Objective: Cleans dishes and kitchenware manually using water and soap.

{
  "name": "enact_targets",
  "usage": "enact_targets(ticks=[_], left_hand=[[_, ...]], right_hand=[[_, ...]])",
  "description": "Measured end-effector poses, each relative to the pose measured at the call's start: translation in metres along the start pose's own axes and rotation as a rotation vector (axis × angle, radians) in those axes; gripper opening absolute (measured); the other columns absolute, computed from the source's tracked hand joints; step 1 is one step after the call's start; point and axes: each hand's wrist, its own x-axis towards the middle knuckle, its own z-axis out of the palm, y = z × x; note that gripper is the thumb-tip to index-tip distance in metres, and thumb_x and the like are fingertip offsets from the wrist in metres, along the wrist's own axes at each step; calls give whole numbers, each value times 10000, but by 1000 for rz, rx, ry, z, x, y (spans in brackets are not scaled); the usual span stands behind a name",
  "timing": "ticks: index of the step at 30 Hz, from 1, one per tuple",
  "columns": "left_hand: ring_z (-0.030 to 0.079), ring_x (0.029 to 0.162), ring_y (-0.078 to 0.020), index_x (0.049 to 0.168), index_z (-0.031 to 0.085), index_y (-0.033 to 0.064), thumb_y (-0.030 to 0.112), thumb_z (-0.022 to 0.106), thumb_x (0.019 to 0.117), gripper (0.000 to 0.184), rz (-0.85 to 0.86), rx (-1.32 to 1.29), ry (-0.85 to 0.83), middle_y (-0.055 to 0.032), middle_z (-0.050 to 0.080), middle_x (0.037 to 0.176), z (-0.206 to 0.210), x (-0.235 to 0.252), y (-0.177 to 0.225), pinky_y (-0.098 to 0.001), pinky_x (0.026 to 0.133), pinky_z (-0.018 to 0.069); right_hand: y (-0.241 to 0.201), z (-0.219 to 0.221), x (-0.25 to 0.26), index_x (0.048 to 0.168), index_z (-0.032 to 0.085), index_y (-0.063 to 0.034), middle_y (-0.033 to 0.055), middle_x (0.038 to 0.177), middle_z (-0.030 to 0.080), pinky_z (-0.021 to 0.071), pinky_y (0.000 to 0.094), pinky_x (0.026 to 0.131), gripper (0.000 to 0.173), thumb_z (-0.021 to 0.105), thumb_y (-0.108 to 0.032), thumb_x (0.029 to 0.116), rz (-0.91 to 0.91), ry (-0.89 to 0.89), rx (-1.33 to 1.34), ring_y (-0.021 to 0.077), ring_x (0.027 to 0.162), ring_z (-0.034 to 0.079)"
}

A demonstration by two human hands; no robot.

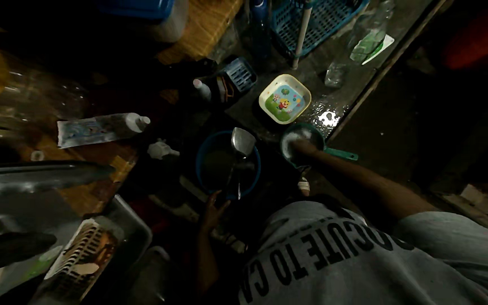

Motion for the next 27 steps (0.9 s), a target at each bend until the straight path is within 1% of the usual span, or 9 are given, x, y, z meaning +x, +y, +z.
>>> enact_targets(ticks=[1, 5, 10, 13, 16, 18, 20, 23, 27], left_hand=[[595, 1255, -262, 1502, 426, 17, 207, 658, 1006, 579, 15, 1, 1, -205, 549, 1437, 2, 2, 0, -420, 1045, 500], [586, 1280, -282, 1492, 439, 52, 216, 650, 1011, 550, 69, 73, -40, -198, 568, 1419, 4, 11, 3, -457, 1068, 488], [598, 1260, -258, 1487, 434, 42, 234, 631, 1024, 539, 118, 91, -142, -189, 581, 1399, 7, 15, 17, -431, 1069, 492], [594, 1266, -248, 1487, 443, 37, 238, 590, 1045, 507, 129, 99, -214, -180, 573, 1414, 8, 14, 30, -425, 1071, 488], [647, 1118, -220, 1472, 476, 66, 274, 526, 1076, 450, 95, 143, -272, -153, 602, 1365, 9, 12, 47, -409, 944, 541], [628, 870, -156, 1437, 505, 89, 295, 492, 1088, 406, 85, 146, -306, -116, 635, 1223, 13, 15, 51, -342, 754, 540], [586, 760, -119, 1434, 508, 118, 323, 476, 1095, 398, 59, 142, -347, -85, 642, 1128, 18, 20, 54, -305, 674, 516], [530, 672, -109, 1429, 515, 128, 345, 463, 1098, 399, 44, 138, -377, -68, 612, 966, 27, 25, 64, -289, 601, 476], [604, 802, -132, 1431, 515, 92, 301, 477, 1094, 398, 146, 170, -360, -108, 641, 1159, 37, 27, 81, -314, 702, 525]], right_hand=[[2, 1, 2, 1451, 503, 13, 305, 1379, 562, 432, 651, 1064, 656, 785, -176, 890, 4, 19, 9, 496, 1279, 542], [-1, -1, 7, 1369, 579, 2, 296, 1299, 615, 489, 679, 951, 433, 674, -117, 964, 106, 45, -13, 504, 1192, 599], [-24, -12, -9, 1258, 636, -27, 267, 1205, 661, 510, 694, 825, 388, 604, -325, 1011, 238, -2, -90, 488, 1109, 641], [-14, -12, -3, 1442, 528, -44, 282, 1392, 567, 458, 688, 983, 462, 506, -320, 1072, 206, 30, 60, 492, 1280, 550], [2, -17, -7, 1457, 486, 12, 295, 1434, 526, 415, 640, 1101, 552, 438, -402, 1094, 92, 208, 300, 471, 1332, 515], [0, -28, -23, 1504, 404, 4, 284, 1396, 564, 438, 618, 1088, 594, 425, -427, 1096, 65, 287, 508, 434, 1293, 563], [-8, -36, -39, 1474, 374, 14, 267, 1265, 622, 510, 567, 999, 594, 460, -425, 1083, -12, 374, 637, 381, 1151, 640], [-26, -40, -56, 1376, 510, 39, 243, 1283, 615, 494, 520, 1043, 466, 507, -314, 1072, -193, 469, 600, 344, 1195, 616], [-45, -18, -63, 1292, 687, -45, 205, 1367, 618, 445, 499, 1128, 320, 636, -71, 977, -408, 591, 334, 367, 1305, 567]])
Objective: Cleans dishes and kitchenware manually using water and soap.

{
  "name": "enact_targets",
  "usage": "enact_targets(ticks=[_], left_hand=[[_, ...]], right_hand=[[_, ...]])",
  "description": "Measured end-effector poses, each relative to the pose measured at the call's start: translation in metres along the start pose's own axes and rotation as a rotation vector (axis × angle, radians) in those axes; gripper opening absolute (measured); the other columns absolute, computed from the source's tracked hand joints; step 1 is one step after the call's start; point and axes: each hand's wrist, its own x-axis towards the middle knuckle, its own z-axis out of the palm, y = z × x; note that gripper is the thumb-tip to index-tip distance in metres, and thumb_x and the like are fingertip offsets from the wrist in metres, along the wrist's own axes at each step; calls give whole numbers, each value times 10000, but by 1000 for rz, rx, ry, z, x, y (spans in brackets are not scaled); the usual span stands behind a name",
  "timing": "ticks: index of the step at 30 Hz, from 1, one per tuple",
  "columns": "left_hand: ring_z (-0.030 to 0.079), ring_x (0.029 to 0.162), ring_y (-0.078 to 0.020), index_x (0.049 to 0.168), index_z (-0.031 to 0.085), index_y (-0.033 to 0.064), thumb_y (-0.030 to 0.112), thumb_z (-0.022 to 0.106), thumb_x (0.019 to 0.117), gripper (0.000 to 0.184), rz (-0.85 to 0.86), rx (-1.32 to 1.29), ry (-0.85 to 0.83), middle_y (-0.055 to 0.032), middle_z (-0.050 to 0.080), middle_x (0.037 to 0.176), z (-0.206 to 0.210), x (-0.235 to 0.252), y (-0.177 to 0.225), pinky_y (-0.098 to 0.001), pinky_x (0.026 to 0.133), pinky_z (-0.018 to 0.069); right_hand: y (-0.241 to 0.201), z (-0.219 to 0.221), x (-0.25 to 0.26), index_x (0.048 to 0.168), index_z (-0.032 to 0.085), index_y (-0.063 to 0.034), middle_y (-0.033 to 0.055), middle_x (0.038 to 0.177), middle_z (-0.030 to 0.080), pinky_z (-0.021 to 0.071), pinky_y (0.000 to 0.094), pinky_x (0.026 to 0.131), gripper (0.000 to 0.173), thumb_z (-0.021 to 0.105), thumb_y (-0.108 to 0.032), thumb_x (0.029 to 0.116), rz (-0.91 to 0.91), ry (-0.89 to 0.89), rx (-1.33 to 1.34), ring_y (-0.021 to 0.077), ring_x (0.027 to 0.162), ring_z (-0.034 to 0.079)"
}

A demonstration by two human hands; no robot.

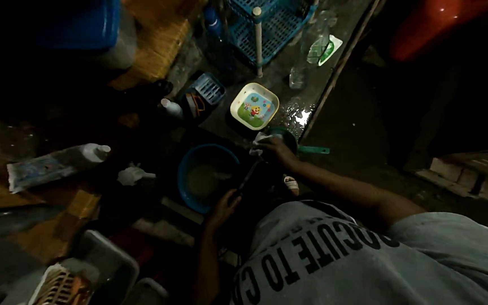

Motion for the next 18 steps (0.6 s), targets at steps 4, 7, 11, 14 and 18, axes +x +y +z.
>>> enact_targets(ticks=[4, 7, 11, 14, 18], left_hand=[[641, 1155, -204, 1442, 526, 60, 291, 518, 1079, 431, 64, 59, 21, -140, 619, 1356, 2, -3, 6, -400, 1003, 519], [623, 1213, -209, 1438, 534, 58, 292, 521, 1078, 429, 83, 85, 36, -141, 616, 1371, 3, -2, 8, -404, 1052, 494], [612, 1255, -267, 1466, 518, 63, 314, 529, 1075, 464, 70, 162, 54, -166, 613, 1384, 5, 7, 9, -462, 1087, 471], [606, 1274, -305, 1490, 501, 82, 348, 515, 1079, 490, 54, 256, 53, -178, 607, 1400, 7, 6, 14, -504, 1099, 457], [578, 1312, -301, 1494, 494, 64, 322, 521, 1078, 490, 55, 223, 36, -180, 585, 1430, 13, 5, 12, -496, 1128, 431]], right_hand=[[23, 2, 8, 1291, 697, -47, 197, 1328, 656, 463, 512, 1106, 329, 644, -68, 967, 77, 143, -38, 365, 1275, 600], [31, 4, 10, 1275, 704, -47, 189, 1323, 661, 484, 495, 1092, 312, 630, -62, 973, 100, 209, -61, 357, 1264, 611], [1, 16, -9, 1283, 696, -37, 171, 1370, 637, 402, 526, 1159, 313, 646, -120, 986, -54, 1, -22, 354, 1359, 532], [13, 22, -7, 1308, 686, -46, 167, 1401, 621, 391, 515, 1176, 324, 620, -139, 1005, -82, 51, -18, 342, 1383, 519], [42, -4, 13, 1306, 652, 22, 239, 1295, 662, 481, 537, 1069, 326, 518, -134, 1054, 357, 192, 110, 377, 1215, 640]])
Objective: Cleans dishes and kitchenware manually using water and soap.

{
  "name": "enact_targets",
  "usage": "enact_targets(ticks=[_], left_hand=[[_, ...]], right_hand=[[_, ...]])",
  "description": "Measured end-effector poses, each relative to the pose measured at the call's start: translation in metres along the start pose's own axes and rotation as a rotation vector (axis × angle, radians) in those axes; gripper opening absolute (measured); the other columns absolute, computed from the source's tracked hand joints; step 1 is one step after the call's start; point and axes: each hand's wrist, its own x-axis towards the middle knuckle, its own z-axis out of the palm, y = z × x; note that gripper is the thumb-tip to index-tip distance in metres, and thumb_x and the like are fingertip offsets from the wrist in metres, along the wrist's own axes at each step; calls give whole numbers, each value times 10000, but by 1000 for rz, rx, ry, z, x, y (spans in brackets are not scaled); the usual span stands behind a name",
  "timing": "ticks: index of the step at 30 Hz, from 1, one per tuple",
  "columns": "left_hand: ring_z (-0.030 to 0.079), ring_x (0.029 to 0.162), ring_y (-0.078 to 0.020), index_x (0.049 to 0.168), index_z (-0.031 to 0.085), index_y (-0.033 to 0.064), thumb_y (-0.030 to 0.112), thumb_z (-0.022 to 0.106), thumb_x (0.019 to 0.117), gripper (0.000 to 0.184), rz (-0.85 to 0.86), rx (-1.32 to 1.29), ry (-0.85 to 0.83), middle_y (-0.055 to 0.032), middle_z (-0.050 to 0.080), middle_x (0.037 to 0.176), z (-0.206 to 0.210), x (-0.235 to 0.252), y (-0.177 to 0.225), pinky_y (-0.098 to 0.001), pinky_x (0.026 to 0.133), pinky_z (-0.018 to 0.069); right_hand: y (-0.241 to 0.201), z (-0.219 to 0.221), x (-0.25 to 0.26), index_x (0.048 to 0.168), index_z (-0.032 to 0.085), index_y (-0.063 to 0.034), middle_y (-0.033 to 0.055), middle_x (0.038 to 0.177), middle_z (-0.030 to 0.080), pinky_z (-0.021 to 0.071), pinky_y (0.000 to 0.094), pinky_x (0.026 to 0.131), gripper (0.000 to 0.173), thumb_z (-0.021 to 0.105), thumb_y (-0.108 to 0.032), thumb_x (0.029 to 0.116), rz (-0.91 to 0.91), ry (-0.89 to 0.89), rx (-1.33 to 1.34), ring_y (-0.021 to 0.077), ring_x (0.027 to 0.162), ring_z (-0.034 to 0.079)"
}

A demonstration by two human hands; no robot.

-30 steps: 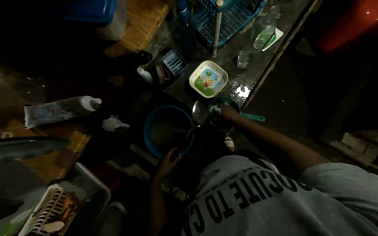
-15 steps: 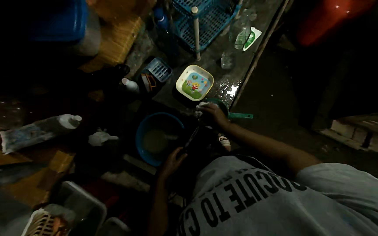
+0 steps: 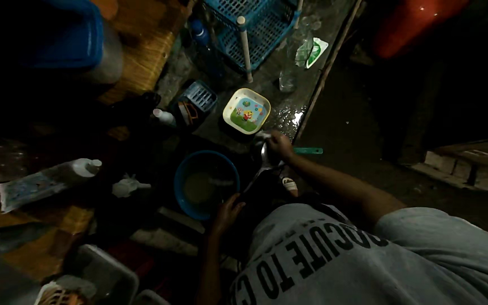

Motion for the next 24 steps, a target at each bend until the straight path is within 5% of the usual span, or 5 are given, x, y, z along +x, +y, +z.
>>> enact_targets(ticks=[8, 11, 14, 20, 24], left_hand=[[618, 1242, -260, 1461, 520, 61, 300, 528, 1076, 453, 29, -107, 39, -161, 620, 1374, -1, 0, -8, -457, 1077, 476], [626, 1234, -261, 1462, 522, 63, 315, 530, 1073, 463, 44, -85, 39, -159, 624, 1375, 0, 2, -11, -465, 1075, 478], [611, 1262, -287, 1489, 498, 70, 332, 527, 1075, 491, 34, -38, 38, -169, 608, 1400, -2, 1, -3, -486, 1091, 463], [640, 1216, -311, 1491, 505, 95, 359, 526, 1073, 495, 23, 53, 77, -176, 631, 1365, -7, -2, 6, -516, 1057, 486], [642, 1217, -326, 1497, 504, 105, 363, 520, 1075, 495, 26, 102, 90, -176, 643, 1349, -8, -4, 6, -534, 1061, 480]], right_hand=[[7, -32, -7, 1252, 608, 13, 94, 1003, 650, 541, 322, 783, 358, 449, -269, 1099, 324, 142, 629, 107, 834, 606], [-8, -38, -19, 1299, 589, 22, 101, 1164, 652, 529, 315, 914, 409, 353, -255, 1110, 202, -3, 637, 108, 1019, 620], [-11, -41, -18, 1447, 582, -65, 173, 1627, 349, 325, 481, 1210, 494, 434, -331, 1058, -58, -325, 459, 289, 1493, 348], [-10, -36, -4, 1610, 359, -194, 254, 1547, 393, 462, 508, 1072, 656, 628, -198, 1013, -133, -302, 305, 371, 1339, 472], [-2, -25, 2, 1520, 374, -21, 248, 1458, 501, 498, 466, 1066, 752, 769, -190, 902, -100, -251, 299, 316, 1282, 571]])
